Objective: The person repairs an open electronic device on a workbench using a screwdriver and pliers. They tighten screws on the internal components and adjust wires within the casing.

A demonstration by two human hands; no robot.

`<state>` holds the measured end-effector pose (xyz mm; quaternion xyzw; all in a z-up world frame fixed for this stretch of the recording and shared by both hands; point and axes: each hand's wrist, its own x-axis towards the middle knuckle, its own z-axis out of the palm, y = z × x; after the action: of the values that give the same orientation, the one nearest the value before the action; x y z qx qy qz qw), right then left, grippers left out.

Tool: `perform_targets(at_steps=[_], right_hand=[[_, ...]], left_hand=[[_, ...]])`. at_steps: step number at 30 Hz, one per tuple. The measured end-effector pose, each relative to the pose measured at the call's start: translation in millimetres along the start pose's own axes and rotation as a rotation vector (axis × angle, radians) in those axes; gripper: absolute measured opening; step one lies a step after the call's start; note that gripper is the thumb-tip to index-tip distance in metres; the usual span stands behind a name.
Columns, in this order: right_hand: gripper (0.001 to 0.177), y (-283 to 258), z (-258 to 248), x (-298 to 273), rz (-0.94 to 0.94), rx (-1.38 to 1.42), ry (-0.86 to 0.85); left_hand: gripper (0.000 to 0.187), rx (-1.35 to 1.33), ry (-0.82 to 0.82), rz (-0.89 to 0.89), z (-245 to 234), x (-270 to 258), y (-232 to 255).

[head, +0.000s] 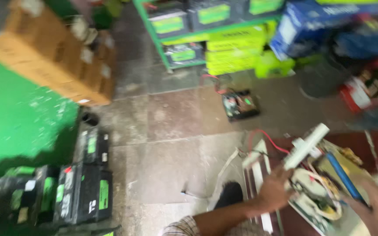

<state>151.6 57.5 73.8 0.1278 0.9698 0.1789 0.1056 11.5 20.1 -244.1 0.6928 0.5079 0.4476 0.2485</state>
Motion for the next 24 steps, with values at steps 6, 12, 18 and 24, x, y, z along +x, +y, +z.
perform_targets(at_steps=[6,12,18,24], right_hand=[[0.042,-5,21,-2,0.063,0.026,0.018],[0.043,-4,33,0,0.068,0.024,0.021],[0.043,28,24,28,-0.028,-0.049,0.059],[0.043,40,32,7,-0.144,-0.215,0.169]], left_hand=[[0.080,-0.001,-0.004,-0.033,-15,7,14],[0.083,-0.017,-0.046,-0.029,6,6,-9],[0.067,0.034,0.058,0.071,34,11,-35],[0.068,0.127,0.090,0.072,25,8,-27]])
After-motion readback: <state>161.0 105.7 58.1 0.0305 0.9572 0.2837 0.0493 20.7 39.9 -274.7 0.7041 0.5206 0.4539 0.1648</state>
